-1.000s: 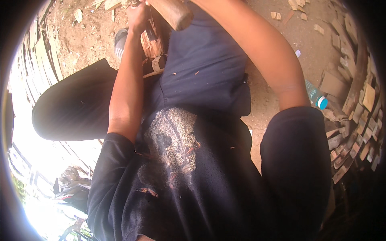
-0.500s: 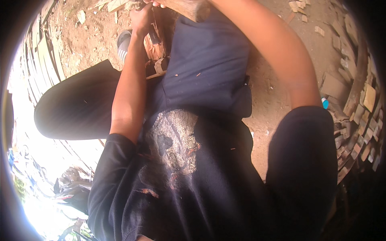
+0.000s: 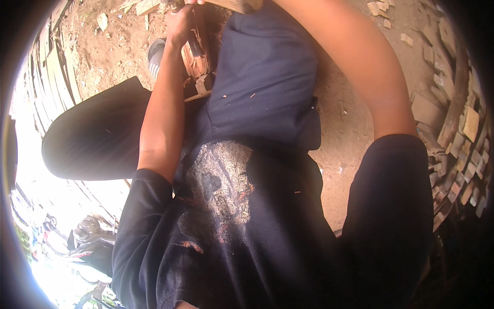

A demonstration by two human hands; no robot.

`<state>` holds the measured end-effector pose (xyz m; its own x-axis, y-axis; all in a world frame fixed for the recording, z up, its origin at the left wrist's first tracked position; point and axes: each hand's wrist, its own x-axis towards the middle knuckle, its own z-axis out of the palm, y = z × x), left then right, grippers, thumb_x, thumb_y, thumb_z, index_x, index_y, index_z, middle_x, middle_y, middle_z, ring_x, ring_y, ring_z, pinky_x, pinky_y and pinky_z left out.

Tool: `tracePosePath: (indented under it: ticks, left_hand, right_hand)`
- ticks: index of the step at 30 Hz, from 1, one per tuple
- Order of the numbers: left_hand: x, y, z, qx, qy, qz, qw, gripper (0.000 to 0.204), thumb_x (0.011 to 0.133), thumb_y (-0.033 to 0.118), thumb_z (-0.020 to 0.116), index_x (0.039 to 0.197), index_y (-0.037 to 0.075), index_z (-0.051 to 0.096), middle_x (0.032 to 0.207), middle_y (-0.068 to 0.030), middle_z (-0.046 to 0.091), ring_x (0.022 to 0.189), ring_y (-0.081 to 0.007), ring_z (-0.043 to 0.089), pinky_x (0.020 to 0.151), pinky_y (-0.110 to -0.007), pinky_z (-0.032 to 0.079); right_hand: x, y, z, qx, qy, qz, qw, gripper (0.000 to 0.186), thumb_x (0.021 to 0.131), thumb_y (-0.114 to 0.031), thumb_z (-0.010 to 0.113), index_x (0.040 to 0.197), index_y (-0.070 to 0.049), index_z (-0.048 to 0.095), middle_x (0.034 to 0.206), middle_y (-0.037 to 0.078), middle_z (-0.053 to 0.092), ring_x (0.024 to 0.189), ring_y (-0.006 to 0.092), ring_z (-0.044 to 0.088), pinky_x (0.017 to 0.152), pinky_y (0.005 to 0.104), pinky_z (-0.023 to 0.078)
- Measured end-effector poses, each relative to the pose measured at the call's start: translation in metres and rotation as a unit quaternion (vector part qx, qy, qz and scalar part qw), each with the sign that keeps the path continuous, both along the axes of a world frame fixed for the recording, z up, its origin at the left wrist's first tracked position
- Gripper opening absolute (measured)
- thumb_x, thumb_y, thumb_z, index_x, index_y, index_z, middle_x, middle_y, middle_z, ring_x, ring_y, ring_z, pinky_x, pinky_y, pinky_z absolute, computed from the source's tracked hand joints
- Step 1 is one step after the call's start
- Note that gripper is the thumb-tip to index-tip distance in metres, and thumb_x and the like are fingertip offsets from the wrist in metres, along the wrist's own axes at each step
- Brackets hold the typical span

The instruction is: The person sits on the ground and uses a chisel and mallet to carve a piece of wood. They repeatedly strike the chisel to remove wood shavings and occasionally adjust the wood's position.

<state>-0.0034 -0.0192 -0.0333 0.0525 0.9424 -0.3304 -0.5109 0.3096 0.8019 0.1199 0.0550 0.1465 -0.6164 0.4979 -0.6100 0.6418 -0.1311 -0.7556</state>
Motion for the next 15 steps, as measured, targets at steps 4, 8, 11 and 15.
tracePosePath:
  ticks: [4,8,11,15]
  left_hand:
    - [-0.018,0.01,-0.029,-0.055,0.149,-0.088,0.983,0.016,0.09,0.015,0.051,0.076,0.011,0.059,0.067,0.0023,0.053,0.058,-0.0087,0.049,0.052,-0.023,0.038]
    - [-0.04,0.014,-0.056,-0.084,0.106,-0.148,0.98,0.017,0.09,0.019,0.051,0.078,0.011,0.06,0.068,0.0023,0.055,0.059,-0.0091,0.05,0.053,-0.024,0.039]
    - [-0.03,0.012,-0.048,-0.06,0.083,-0.107,0.989,0.016,0.09,0.018,0.05,0.083,0.01,0.061,0.073,0.001,0.058,0.064,-0.0101,0.053,0.057,-0.024,0.043]
    - [-0.013,0.011,-0.013,0.026,0.088,-0.072,0.993,0.016,0.091,0.017,0.049,0.088,0.008,0.062,0.079,-0.0009,0.061,0.072,-0.0111,0.056,0.064,-0.025,0.046]
  right_hand:
    - [-0.007,-0.002,0.005,0.214,0.019,-0.029,0.976,0.019,0.078,-0.005,0.053,0.088,0.007,0.063,0.077,0.021,0.065,0.066,0.0251,0.062,0.051,0.0374,0.049]
    - [-0.021,-0.004,-0.025,0.287,-0.03,-0.091,0.953,0.031,0.08,-0.02,0.057,0.093,0.007,0.063,0.083,0.024,0.065,0.077,0.0305,0.065,0.068,0.0396,0.051]
    - [-0.006,0.0,-0.02,0.081,-0.03,0.022,0.996,0.031,0.081,-0.018,0.057,0.097,0.007,0.064,0.082,0.024,0.065,0.073,0.0292,0.065,0.064,0.0386,0.052]
    - [-0.007,0.014,-0.015,0.058,-0.013,-0.082,0.995,0.015,0.079,-0.001,0.055,0.085,0.01,0.063,0.075,0.019,0.064,0.057,0.0235,0.061,0.047,0.0348,0.05]
